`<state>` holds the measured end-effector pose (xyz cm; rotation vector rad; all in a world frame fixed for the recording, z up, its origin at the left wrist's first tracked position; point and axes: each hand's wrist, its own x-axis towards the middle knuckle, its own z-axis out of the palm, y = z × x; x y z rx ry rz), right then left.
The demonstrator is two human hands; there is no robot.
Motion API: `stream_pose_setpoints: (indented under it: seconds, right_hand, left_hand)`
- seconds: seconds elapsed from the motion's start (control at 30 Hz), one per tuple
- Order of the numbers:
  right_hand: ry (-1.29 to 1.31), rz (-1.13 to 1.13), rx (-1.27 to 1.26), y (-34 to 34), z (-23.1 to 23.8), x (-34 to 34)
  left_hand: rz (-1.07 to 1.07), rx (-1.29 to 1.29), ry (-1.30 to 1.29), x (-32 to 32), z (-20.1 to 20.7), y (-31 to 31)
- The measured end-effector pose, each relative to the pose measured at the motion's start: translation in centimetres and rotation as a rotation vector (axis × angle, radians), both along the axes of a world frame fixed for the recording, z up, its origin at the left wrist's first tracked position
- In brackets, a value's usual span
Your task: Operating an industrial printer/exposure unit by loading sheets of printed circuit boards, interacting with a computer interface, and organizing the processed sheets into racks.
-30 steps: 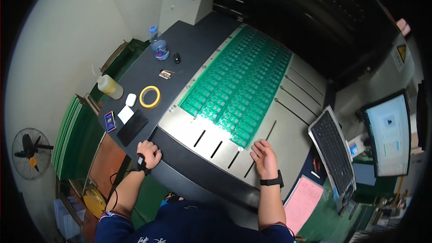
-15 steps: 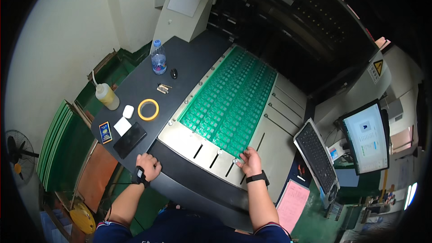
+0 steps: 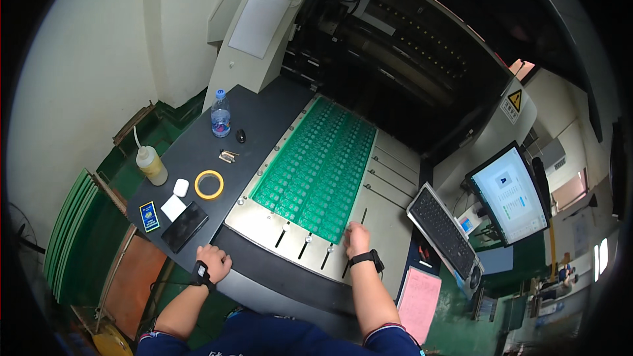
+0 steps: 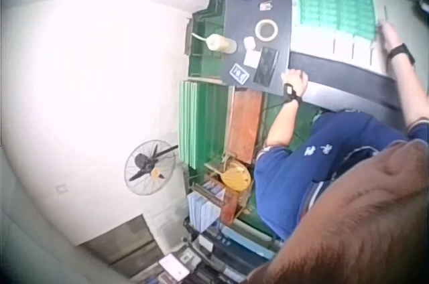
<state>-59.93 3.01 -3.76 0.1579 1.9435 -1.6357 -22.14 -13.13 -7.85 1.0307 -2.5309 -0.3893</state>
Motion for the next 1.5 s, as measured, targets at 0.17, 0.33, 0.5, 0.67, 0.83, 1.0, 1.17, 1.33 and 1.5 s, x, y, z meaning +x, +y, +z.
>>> stream_pose_setpoints:
  seconds: [0.17, 0.33, 0.5, 0.67, 0.83, 1.0, 1.17, 1.33, 1.5]
  right_hand:
    - [-0.078, -0.007, -0.016, -0.3, -0.6, -0.9]
    - [-0.307, -0.154, -0.355, -0.9, -1.4, -1.3]
    - [-0.086, 0.222, -0.197, 1.1, 3.3, 2.3]
    - [-0.020, 0.250, -0.353, 6.3, 14.5, 8.1]
    - [-0.070, 0.275, -0.646, 14.9, 26.1, 10.8]
    - [0.802, 0.497, -0.574, 17.8, 29.6, 11.8]
    - [1.138, 0.204, 0.305, 17.2, 18.6, 8.2]
    - [0.092, -0.092, -0.359, 18.2, 6.7, 10.9]
    - [0.039, -0.188, -0.353, 15.0, 0.6, 9.4]
  left_hand:
    - [0.025, 0.003, -0.020, 0.5, 0.2, 0.0]
    - [0.013, 0.025, -0.036, 0.5, 0.2, 0.0]
    - [-0.020, -0.005, -0.012, -0.1, 0.1, 0.2]
    - [0.057, 0.385, 0.293, -5.3, 2.0, -0.3]
    - [-0.052, 0.210, 0.639, -12.4, 4.7, -2.3]
    - [-0.718, 0.546, 1.014, -18.5, 9.2, -10.2]
    - [-0.359, 1.089, 1.236, -20.1, 21.6, -5.0]
    - [-0.145, 1.430, 1.032, -17.0, 16.2, -4.8]
    - [0.023, 1.566, 0.662, -11.7, 7.3, -3.4]
